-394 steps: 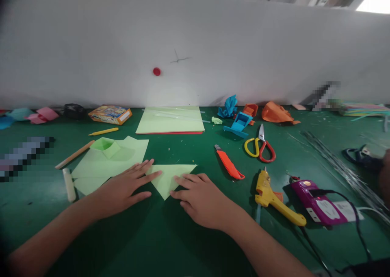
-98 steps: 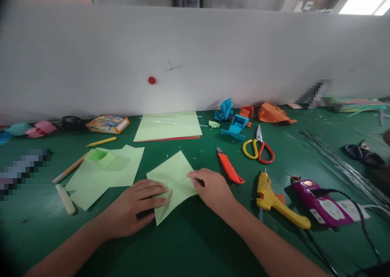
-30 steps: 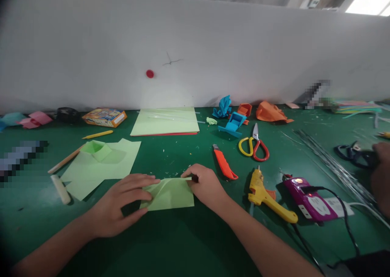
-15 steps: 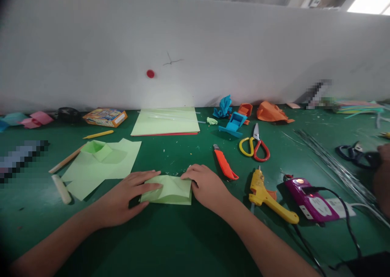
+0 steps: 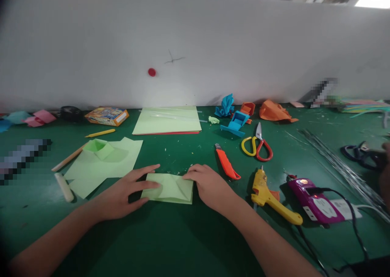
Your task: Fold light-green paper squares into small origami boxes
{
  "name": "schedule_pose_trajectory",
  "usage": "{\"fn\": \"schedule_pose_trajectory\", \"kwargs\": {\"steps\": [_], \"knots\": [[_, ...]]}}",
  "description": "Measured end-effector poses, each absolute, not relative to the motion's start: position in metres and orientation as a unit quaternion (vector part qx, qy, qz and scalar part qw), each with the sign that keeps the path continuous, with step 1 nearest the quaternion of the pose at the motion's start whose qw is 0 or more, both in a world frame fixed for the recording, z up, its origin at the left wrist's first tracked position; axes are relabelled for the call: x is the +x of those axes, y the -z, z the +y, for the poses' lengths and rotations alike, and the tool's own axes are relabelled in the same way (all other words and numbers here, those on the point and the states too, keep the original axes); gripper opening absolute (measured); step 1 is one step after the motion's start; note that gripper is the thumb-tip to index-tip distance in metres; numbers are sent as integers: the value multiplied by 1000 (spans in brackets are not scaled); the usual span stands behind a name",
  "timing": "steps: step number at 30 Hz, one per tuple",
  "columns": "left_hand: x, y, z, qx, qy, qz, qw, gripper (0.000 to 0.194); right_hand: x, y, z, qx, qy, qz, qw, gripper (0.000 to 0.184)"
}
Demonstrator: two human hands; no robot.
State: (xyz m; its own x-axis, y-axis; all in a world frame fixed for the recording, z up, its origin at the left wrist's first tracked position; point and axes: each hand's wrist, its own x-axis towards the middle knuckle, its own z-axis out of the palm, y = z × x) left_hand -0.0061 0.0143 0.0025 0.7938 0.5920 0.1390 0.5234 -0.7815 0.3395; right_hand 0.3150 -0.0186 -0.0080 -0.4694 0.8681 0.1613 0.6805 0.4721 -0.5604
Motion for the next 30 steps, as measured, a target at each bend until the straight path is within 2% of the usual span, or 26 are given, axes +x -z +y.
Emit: {"fn": "schedule_pose_trajectory", "kwargs": {"steps": [4, 10, 13, 17, 24, 30], "knots": [[-3, -3, 13, 955, -121, 263, 67, 39, 318, 10, -19, -459, -206, -834, 225, 54], [-3, 1, 12, 960, -102, 250, 73, 43, 314, -8, -28, -351, -127, -869, 324, 39], [-2, 2, 12, 957, -106, 255, 90, 43, 306, -16, -35, -295, -127, -901, 291, 32], [-2, 1, 13, 950, -122, 260, 124, 43, 301, -13, -38, -288, -149, -920, 220, 31], [-7, 0, 19, 935, -120, 267, 199, 37, 305, -9, -31, -289, -199, -914, 205, 19], [-7, 6, 22, 928, -129, 285, 202, 35, 306, -12, -29, -298, -232, -905, 196, 16]]}}
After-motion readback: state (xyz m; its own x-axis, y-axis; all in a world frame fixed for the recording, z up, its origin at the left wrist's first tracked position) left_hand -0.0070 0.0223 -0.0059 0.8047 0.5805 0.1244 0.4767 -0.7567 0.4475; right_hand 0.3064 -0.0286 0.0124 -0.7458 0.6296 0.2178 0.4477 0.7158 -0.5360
